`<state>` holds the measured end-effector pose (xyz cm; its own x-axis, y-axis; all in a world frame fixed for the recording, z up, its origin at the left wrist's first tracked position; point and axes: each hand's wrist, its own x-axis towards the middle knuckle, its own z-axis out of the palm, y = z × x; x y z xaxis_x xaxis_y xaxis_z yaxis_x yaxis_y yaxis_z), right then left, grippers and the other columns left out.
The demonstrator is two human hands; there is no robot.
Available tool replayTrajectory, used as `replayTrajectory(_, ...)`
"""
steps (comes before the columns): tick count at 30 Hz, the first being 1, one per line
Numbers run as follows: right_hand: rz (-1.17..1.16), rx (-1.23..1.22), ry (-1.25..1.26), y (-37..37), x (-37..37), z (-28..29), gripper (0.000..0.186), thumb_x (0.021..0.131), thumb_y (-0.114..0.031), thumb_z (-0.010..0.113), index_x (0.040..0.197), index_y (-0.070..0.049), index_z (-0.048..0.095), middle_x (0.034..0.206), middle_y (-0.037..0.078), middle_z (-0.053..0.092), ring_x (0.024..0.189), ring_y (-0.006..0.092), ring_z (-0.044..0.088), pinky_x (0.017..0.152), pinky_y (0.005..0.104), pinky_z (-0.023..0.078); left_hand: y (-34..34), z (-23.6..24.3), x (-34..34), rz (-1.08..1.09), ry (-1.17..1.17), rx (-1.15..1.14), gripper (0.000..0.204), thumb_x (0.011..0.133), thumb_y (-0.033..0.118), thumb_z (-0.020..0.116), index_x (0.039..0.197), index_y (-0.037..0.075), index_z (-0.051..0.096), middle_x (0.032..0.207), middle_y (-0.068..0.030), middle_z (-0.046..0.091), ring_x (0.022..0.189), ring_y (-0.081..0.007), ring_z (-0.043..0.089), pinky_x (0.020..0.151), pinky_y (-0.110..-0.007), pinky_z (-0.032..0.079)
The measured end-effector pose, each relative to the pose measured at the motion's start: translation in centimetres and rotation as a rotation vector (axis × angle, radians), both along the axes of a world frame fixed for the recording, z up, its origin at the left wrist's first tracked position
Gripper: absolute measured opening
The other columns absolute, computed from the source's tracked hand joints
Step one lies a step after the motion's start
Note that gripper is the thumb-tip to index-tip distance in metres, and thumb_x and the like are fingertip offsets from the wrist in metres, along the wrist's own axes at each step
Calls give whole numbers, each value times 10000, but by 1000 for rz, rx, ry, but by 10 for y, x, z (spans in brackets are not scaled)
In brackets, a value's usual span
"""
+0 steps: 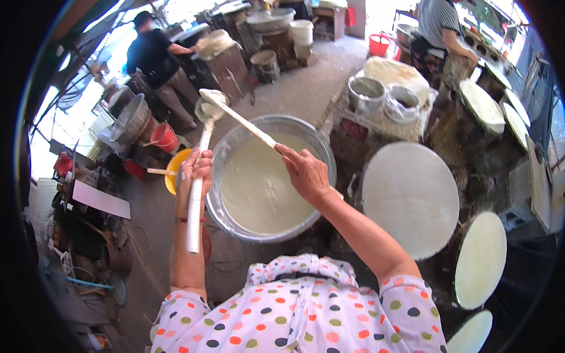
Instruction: The person ladles batter onto hot griddles, spreads it into thin crepes, and flips them with a wooden spatula. Finished crepes are stacked on a nearby surface.
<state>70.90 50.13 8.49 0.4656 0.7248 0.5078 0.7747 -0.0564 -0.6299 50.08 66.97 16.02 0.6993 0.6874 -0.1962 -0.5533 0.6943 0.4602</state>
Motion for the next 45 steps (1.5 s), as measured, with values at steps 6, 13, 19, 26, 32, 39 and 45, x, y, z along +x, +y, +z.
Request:
replayTrajectory(6, -115, -137, -167, -40, 17, -35, 364, 852, -251, 637, 1191, -378, 608, 737, 52, 543, 646, 245, 609, 529, 383, 475, -19, -25, 5, -155, -292, -492, 114, 998, 99, 417, 979, -2, 365, 690, -6, 385, 490, -57, 361, 378, -172, 381)
replayTrajectory(13, -197, -40, -185, -77, 18, -40, 462, 768, -168, 714, 1167, -386, 627, 723, -5, 512, 619, 174, 568, 485, 325, 463, -55, -45, 30, -90, 151, -40, 225, 1004, 144, 432, 1193, 28, 395, 885, -67, 446, 569, -19, 375, 384, -131, 355)
replayTrajectory(19, -383, -178, -178, -153, 8, -56, 459, 794, -163, 700, 1190, -378, 616, 705, 16, 487, 606, 195, 552, 486, 339, 462, -94, -50, 72, -409, -257, -582, 131, 1005, 125, 408, 977, 0, 378, 703, -6, 375, 514, -43, 352, 381, -175, 396)
replayTrajectory(26, -690, -156, 96, -329, -31, -84, 499, 764, -97, 724, 1201, -318, 631, 727, 33, 520, 599, 202, 569, 525, 331, 479, -176, -25, 153, -642, -362, -1078, 123, 992, 89, 374, 961, -29, 354, 777, -64, 393, 543, -119, 447, 378, -260, 459)
replayTrajectory(32, -1132, -70, 239, -419, -60, -117, 422, 855, -117, 648, 1265, -207, 600, 761, 54, 591, 593, 158, 549, 573, 282, 469, -286, -8, 225, -1013, -347, -1087, 215, 1002, 97, 366, 1108, -88, 339, 844, -68, 397, 570, -116, 447, 370, -240, 465)
replayTrajectory(39, -1260, 218, 418, -417, -45, -111, 390, 900, -114, 597, 1286, -171, 580, 739, 65, 538, 581, 135, 476, 573, 288, 438, -375, -67, 278, -1039, 244, 653, 428, 958, 111, 515, 1372, 66, 416, 792, -58, 518, 529, -67, 458, 363, -193, 375)
replayTrajectory(45, -1309, -220, 312, -435, -64, -107, 371, 866, -131, 628, 1232, -190, 616, 694, 87, 487, 612, 253, 531, 576, 350, 463, -386, -139, 289, -919, 458, 1551, 490, 873, 40, 556, 1354, 40, 466, 692, -118, 556, 569, -194, 580, 519, -344, 468)
